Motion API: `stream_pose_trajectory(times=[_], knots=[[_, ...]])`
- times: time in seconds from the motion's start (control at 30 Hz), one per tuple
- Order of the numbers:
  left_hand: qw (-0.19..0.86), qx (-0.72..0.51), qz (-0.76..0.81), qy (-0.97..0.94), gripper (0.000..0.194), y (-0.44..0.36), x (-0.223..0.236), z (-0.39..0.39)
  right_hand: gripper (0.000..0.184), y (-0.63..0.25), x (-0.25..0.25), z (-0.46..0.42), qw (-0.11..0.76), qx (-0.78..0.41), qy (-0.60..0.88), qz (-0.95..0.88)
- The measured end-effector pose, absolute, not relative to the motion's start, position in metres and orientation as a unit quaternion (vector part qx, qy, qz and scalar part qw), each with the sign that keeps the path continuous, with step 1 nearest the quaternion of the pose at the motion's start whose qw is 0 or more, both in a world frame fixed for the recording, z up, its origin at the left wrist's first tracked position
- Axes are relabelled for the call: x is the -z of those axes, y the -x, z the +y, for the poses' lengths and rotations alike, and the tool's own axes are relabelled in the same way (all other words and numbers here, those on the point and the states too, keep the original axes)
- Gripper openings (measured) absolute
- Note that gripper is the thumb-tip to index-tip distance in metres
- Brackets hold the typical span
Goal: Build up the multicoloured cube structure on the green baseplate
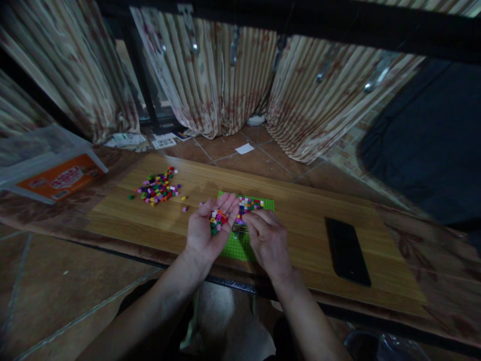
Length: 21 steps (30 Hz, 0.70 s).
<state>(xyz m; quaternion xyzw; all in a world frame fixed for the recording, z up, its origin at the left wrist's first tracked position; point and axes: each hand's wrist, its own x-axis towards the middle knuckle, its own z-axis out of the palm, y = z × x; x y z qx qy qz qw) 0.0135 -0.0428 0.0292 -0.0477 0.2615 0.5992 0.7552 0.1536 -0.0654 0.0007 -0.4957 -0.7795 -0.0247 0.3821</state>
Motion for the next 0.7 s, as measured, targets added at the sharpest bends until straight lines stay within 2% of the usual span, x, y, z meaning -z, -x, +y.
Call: stream_pose_trajectory(times=[0.7], knots=[[0.759, -0.593, 0.265, 0.050, 0.028, -0.0131, -0.0322, -0.0432, 0.013, -0.1520, 0.0036, -0.0668, 0.399, 0.049, 0.482, -0.778]])
